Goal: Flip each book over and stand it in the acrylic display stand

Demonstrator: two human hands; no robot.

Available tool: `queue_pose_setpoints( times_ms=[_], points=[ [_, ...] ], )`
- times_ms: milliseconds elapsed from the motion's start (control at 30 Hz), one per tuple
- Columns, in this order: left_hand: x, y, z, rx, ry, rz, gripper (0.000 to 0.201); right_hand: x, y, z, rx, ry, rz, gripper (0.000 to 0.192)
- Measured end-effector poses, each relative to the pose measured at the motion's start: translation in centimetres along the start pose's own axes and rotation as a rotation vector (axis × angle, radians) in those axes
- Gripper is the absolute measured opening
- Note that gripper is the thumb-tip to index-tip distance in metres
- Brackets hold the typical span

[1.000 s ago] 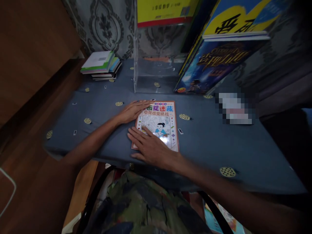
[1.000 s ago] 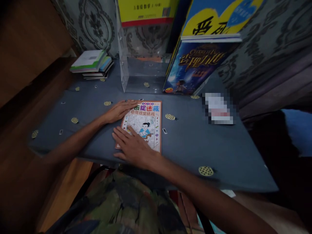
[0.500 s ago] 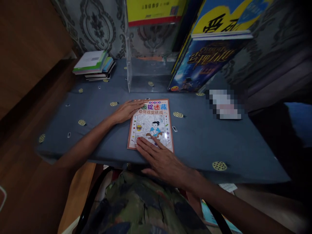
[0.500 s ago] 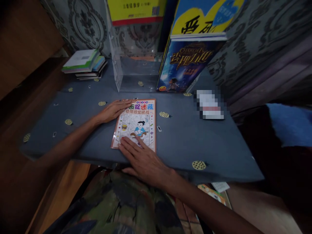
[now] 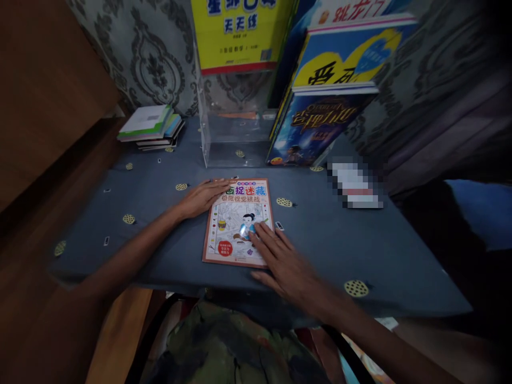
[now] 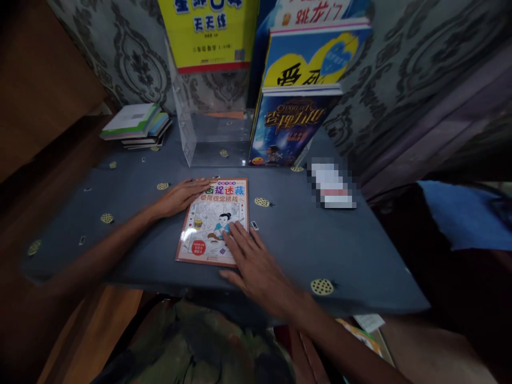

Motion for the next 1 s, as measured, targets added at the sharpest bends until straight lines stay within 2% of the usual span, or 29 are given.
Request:
queue_pose_setpoints(
  times_ms=[167,267,433,600,700,833,933,1000],
  points=[
    [-2.3,-0.8,0.0,-0.086,0.048,-0.026,0.043,-2.3,0.5,-3.5,-0.007,-0.001,-0.123,0.074],
    [-4.2,-1.5,0.9,-0.136,0.091,-0.007,0.040,-4.3,0.6,-5.7,0.026,-0.014,-0.143,0.075],
    [-5.5,-1.3,3.7,-0.249,0.070,-0.014,0.053,-6.6,0.0,-7.1,0.047,-0.008,-0.135,0.063],
    [-4.7,0.4,7.7,-0.404,-0.007,-0.065,0.070,-6.6,-0.4,-7.5,0.036,-0.011,-0.127,0.074],
    [-4.4,1.2,9.6,-0.451,-0.058,-0.154,0.067,-6.5,-0.2,-7.9,0.052,-0.029,-0.114,0.073],
    [-4.3,1.2,10.6,-0.474,-0.087,-0.255,0.048,-6.7,-0.2,-9.2,0.001,-0.150,-0.042,0.062],
    [-4.3,0.8,10.6,-0.465,-0.073,-0.255,0.037,-6.5,-1.0,-9.2,-0.096,-0.214,0.019,0.053],
    [-4.0,0.8,10.6,-0.467,-0.066,-0.230,0.033,-6.3,-2.0,-7.8,-0.207,-0.197,0.046,0.037]
  ],
)
Point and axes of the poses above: each hand's wrist, its own x-axis away from the middle knuckle, its own y-axis out of the palm, z = x × y, the point moved 9 cm from there along -x, towards the middle knuckle, and after that the axes turned 6 degrees about z, right-handed, at the moved point
